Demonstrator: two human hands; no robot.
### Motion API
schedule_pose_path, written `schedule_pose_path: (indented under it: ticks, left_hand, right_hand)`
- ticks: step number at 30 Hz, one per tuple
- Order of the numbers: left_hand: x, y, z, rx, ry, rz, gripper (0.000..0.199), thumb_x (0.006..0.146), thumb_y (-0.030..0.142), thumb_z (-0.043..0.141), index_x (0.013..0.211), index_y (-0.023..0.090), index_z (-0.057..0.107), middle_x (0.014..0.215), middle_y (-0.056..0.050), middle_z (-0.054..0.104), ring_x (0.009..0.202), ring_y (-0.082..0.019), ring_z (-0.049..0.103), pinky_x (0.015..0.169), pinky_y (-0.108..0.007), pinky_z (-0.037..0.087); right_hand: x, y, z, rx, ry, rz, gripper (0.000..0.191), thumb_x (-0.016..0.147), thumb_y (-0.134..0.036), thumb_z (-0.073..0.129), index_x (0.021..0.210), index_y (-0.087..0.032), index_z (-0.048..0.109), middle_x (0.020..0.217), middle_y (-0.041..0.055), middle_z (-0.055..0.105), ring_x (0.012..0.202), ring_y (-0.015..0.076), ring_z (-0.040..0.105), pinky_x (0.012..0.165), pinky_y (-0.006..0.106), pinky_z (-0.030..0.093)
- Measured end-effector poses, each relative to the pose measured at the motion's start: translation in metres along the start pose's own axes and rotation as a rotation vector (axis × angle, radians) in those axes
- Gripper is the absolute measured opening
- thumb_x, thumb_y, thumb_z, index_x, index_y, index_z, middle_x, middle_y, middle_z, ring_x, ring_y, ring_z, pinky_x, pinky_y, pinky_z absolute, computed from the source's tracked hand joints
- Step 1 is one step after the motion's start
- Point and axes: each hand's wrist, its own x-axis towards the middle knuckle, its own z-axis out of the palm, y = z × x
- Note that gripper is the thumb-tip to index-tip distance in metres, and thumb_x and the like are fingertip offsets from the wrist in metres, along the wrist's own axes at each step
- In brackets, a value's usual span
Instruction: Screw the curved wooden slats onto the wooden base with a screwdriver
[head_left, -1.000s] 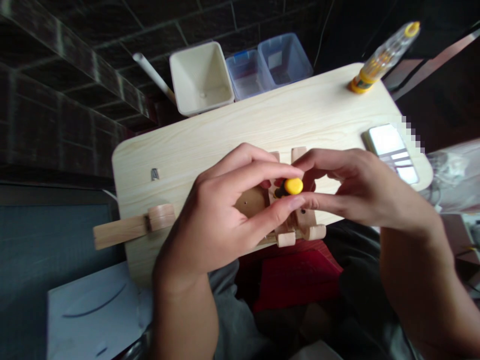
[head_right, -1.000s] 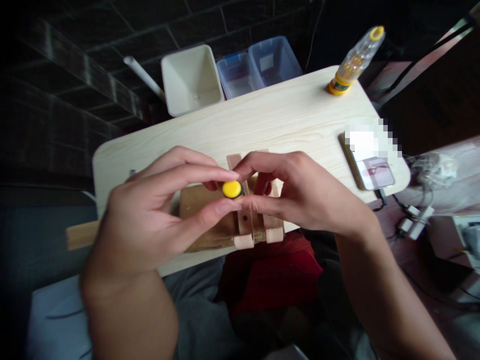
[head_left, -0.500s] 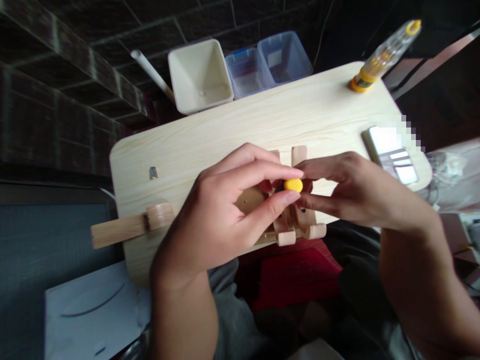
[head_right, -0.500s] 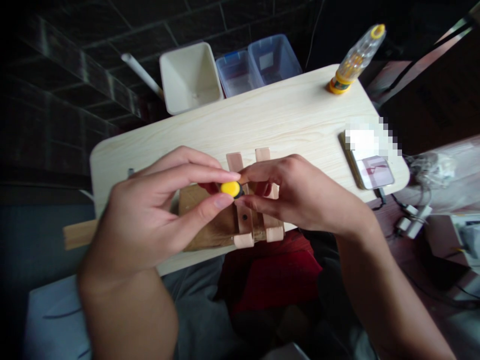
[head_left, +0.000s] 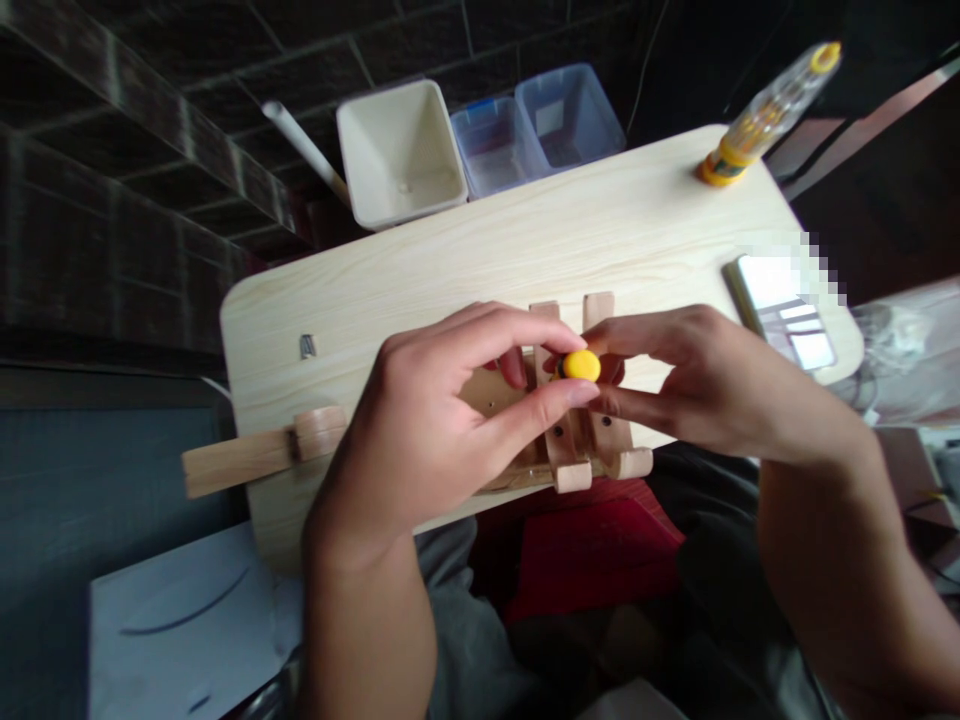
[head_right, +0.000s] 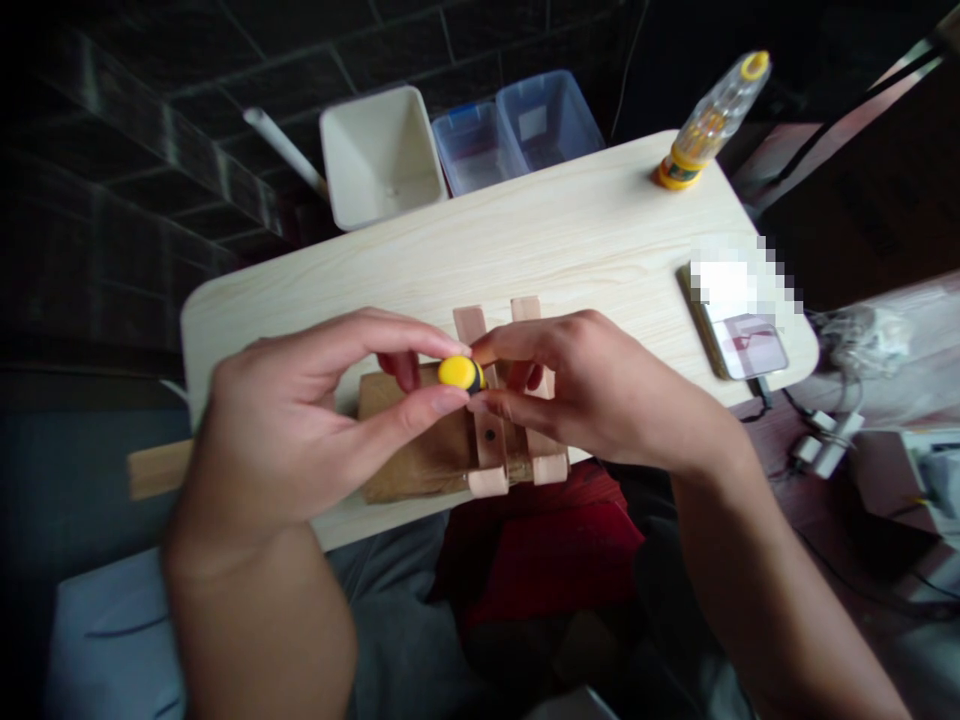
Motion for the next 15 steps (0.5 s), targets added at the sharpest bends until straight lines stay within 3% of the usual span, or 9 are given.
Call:
schedule_pose_path:
  ticks: [9, 15]
  left_hand:
    - [-0.0016, -0.0008, -0.0011, -0.081, -0.052, 0.023, 0.017, 0.098, 0.024, 0.075, 0.115, 0.023, 0.079, 0.113, -0.005, 0.078, 0.094, -0.016, 0.074, 0.087, -0.029, 0.062]
    - [-0.0020, -0.0038, 0.0020, -0.086, -0.007, 0.024, 0.021, 0.092, 0.035, 0.083, 0.110, 0.025, 0.079, 0.104, -0.003, 0.080, 0.089, -0.017, 0.074, 0.084, -0.031, 0.062]
  right_hand:
    - [-0.0002, 0.0006, -0.0008, 0.023, -0.008, -0.037, 0.014, 0.098, -0.028, 0.072, 0.111, -0.023, 0.075, 0.092, -0.0008, 0.076, 0.077, 0.0150, 0.068, 0.071, 0.029, 0.051]
    - [0.0020, -0.0001, 0.0019, 0.045, -0.015, -0.027, 0.011, 0.097, -0.028, 0.074, 0.105, -0.023, 0.071, 0.089, -0.0010, 0.072, 0.077, 0.0157, 0.065, 0.070, 0.030, 0.050]
